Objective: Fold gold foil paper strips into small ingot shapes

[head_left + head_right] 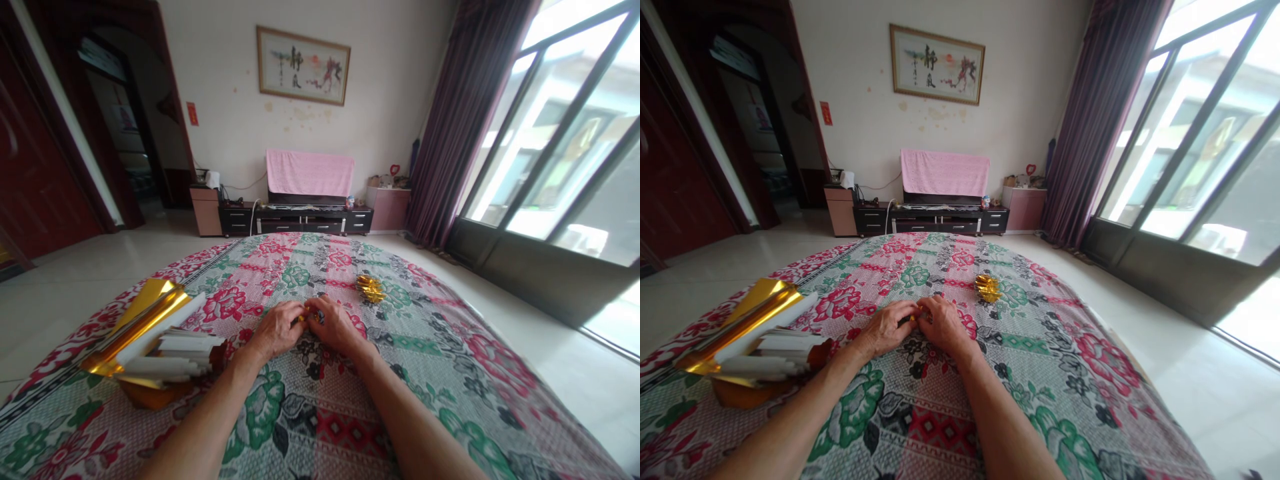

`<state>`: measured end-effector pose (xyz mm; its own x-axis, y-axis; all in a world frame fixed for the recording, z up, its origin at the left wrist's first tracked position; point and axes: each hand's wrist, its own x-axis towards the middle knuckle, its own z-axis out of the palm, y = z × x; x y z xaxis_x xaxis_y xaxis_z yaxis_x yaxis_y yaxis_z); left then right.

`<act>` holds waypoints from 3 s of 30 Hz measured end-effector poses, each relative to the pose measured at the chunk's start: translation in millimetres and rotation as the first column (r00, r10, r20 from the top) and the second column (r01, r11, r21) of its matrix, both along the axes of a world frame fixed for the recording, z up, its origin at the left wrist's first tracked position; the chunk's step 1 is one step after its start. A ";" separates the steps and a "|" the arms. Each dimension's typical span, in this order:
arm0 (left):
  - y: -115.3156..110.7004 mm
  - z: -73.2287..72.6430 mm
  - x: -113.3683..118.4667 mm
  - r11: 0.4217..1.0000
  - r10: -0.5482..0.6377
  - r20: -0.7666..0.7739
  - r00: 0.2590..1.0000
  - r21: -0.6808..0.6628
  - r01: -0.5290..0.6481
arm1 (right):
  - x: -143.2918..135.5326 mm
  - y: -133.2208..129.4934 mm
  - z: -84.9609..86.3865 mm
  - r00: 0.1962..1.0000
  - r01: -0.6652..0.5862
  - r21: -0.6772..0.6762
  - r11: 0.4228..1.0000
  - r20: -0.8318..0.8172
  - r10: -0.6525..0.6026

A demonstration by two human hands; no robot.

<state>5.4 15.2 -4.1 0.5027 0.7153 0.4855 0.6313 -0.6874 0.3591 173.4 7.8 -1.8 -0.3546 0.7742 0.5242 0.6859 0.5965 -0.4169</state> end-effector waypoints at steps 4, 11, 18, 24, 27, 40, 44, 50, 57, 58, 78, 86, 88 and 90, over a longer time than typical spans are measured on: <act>1.1 -0.8 -0.1 1.000 0.000 -0.020 1.000 0.002 0.000 | 0.9 -1.9 1.2 1.000 0.004 0.015 1.000 -0.020 -0.004; 3.0 -2.2 -0.1 0.998 -0.029 -0.067 0.997 0.060 0.033 | 6.3 -0.2 1.3 0.997 -0.020 0.003 1.000 -0.068 0.020; 3.2 -3.1 0.2 0.997 -0.041 -0.046 0.998 0.066 0.044 | 11.4 5.5 -5.7 0.993 0.057 -0.033 0.998 -0.106 -0.060; 2.2 -1.8 0.2 0.998 -0.029 -0.048 0.998 0.046 0.031 | 9.4 3.7 -4.5 0.996 0.054 -0.051 0.997 -0.064 -0.057; 1.1 -0.8 0.8 0.999 -0.021 -0.041 0.999 0.040 0.023 | 7.2 0.8 -0.2 0.998 0.048 -0.031 0.998 -0.033 -0.049; -0.9 -0.5 2.2 0.999 0.011 -0.050 0.999 0.034 -0.010 | 8.0 3.0 0.4 0.996 -0.092 0.002 0.996 0.024 0.092; -3.7 1.3 3.7 0.999 0.024 -0.050 0.998 0.047 -0.021 | 10.0 3.9 1.3 0.996 -0.088 -0.017 0.996 -0.003 0.088; -4.3 1.7 3.7 0.998 0.044 -0.052 0.998 0.047 -0.042 | 9.6 3.5 1.4 0.998 -0.053 -0.030 0.998 0.017 0.054; -5.9 -0.2 6.9 0.996 0.077 -0.052 0.996 0.043 -0.074 | 4.1 5.8 -0.3 0.997 -0.030 -0.005 1.000 0.068 0.030; -5.8 -0.6 7.5 0.996 0.087 -0.039 0.995 0.037 -0.085 | 3.9 6.3 -0.7 0.997 -0.023 -0.007 1.000 0.067 0.023; 9.9 -2.3 -19.0 0.981 -0.117 0.056 0.991 -0.148 0.125 | 0.4 4.2 -6.7 1.000 -0.023 0.002 1.000 0.020 0.023; 8.8 -4.3 -17.3 0.993 -0.095 0.038 0.995 -0.072 0.097 | 1.2 5.1 -5.4 0.999 -0.033 -0.014 0.999 0.012 0.034; 9.0 -4.7 -15.5 0.994 -0.090 0.043 0.995 -0.057 0.092 | 3.1 5.8 -4.8 0.998 -0.052 -0.018 0.999 0.030 0.052; 9.2 -4.7 -13.0 0.996 -0.072 0.038 0.997 -0.050 0.074 | 4.6 6.7 -4.9 0.997 -0.058 -0.023 0.998 0.040 0.059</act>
<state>-7.6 24.4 -8.7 0.5376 0.7017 0.4676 0.5659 -0.7113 0.4168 178.0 14.5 -6.7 -0.4202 0.7626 0.4919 0.6669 0.6271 -0.4025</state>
